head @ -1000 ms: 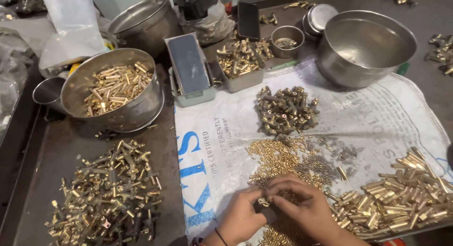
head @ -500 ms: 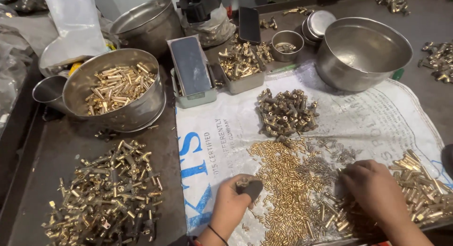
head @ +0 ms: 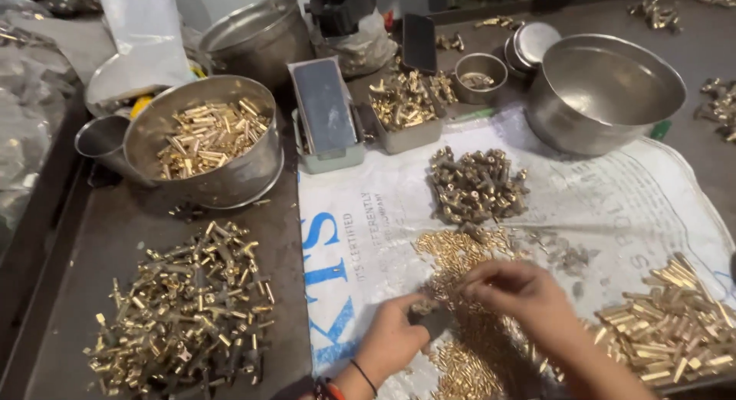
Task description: Assembling small brass metal components at a workbench.
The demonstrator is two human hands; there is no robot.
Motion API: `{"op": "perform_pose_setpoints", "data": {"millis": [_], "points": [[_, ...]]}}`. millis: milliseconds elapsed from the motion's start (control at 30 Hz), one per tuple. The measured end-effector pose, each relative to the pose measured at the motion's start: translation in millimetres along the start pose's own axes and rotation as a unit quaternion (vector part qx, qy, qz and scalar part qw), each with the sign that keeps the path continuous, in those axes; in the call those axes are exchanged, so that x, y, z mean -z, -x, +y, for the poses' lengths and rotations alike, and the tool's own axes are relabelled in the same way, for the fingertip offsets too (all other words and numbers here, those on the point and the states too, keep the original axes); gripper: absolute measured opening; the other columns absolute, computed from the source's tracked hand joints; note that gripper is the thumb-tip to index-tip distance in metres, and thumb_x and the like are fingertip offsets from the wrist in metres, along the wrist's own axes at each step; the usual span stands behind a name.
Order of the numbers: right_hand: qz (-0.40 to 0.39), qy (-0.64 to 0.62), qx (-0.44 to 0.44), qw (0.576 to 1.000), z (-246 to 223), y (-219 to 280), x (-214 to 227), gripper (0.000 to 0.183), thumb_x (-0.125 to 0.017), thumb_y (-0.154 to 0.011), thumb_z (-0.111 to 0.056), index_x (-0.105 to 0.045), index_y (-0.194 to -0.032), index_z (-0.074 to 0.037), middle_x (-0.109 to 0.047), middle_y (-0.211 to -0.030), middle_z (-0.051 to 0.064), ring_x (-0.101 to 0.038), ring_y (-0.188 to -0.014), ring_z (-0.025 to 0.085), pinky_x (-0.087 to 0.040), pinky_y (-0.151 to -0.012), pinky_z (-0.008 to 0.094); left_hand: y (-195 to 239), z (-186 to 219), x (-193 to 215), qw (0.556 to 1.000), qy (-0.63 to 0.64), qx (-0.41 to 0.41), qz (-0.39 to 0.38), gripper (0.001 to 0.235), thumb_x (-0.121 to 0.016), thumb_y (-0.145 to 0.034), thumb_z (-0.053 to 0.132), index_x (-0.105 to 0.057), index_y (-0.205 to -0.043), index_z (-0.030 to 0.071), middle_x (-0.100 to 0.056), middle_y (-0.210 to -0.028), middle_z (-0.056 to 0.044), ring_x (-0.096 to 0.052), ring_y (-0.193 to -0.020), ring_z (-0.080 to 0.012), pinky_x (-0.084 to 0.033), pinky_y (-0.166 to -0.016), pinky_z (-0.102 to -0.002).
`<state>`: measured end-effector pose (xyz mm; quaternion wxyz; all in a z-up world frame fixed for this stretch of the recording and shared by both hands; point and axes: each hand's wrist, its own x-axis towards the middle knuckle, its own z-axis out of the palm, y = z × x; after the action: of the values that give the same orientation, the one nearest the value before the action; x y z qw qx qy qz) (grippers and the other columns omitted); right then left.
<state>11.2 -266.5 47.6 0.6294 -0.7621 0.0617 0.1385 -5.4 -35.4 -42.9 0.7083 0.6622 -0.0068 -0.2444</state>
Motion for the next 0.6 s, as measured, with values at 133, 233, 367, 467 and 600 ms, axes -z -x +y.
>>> {"op": "perform_pose_setpoints", "data": {"millis": [133,233,367,467,600], "points": [[-0.024,-0.035,-0.045,0.998,7,-4,-29,0.022,-0.075,-0.083,-0.008,-0.083,-0.103,-0.002,-0.083,-0.095,0.011,-0.075,-0.087,0.018,-0.059,-0.083,0.033,8,5,2,1.000,0.014,0.018,0.011,0.049,-0.063,-0.075,-0.004,-0.064,-0.122,0.008,-0.073,-0.079,-0.005,-0.071,-0.061,-0.0132,-0.055,-0.055,-0.029],[-0.024,-0.034,-0.113,0.993,-2,-2,-31,0.022,-0.074,-0.084,-0.008,-0.083,-0.102,-0.001,-0.084,-0.092,0.011,-0.074,-0.084,0.018,-0.059,-0.081,0.034,19,35,0,0.991,-0.130,-0.030,0.003,0.044,-0.069,-0.075,0.005,-0.075,-0.118,0.006,-0.070,-0.068,-0.006,-0.064,-0.057,-0.0105,-0.050,-0.053,-0.028],[-0.035,-0.007,-0.087,0.996,2,-8,-27,0.021,-0.073,-0.085,-0.009,-0.083,-0.101,0.001,-0.084,-0.092,0.011,-0.076,-0.084,0.017,-0.060,-0.081,0.032,25,55,-2,0.983,-0.185,-0.020,0.000,0.037,-0.080,-0.081,0.023,-0.078,-0.115,0.009,-0.064,-0.064,-0.002,-0.058,-0.059,-0.0076,-0.047,-0.056,-0.026],[-0.034,-0.022,-0.083,0.996,-1,-8,-29,0.021,-0.074,-0.085,-0.008,-0.082,-0.101,0.002,-0.084,-0.092,0.012,-0.076,-0.084,0.018,-0.060,-0.080,0.032,18,27,0,0.989,-0.139,-0.045,-0.027,0.031,-0.078,-0.083,0.019,-0.075,-0.111,0.006,-0.065,-0.071,0.001,-0.058,-0.065,-0.0055,-0.048,-0.059,-0.026],[-0.060,0.009,-0.070,0.996,-16,-2,-34,0.020,-0.074,-0.083,-0.009,-0.083,-0.098,0.000,-0.084,-0.088,0.012,-0.076,-0.083,0.020,-0.061,-0.079,0.034,15,15,-1,0.994,-0.026,-0.072,-0.080,0.023,-0.079,-0.089,0.015,-0.074,-0.106,0.002,-0.069,-0.083,0.004,-0.058,-0.076,-0.0034,-0.050,-0.067,-0.023]]}}
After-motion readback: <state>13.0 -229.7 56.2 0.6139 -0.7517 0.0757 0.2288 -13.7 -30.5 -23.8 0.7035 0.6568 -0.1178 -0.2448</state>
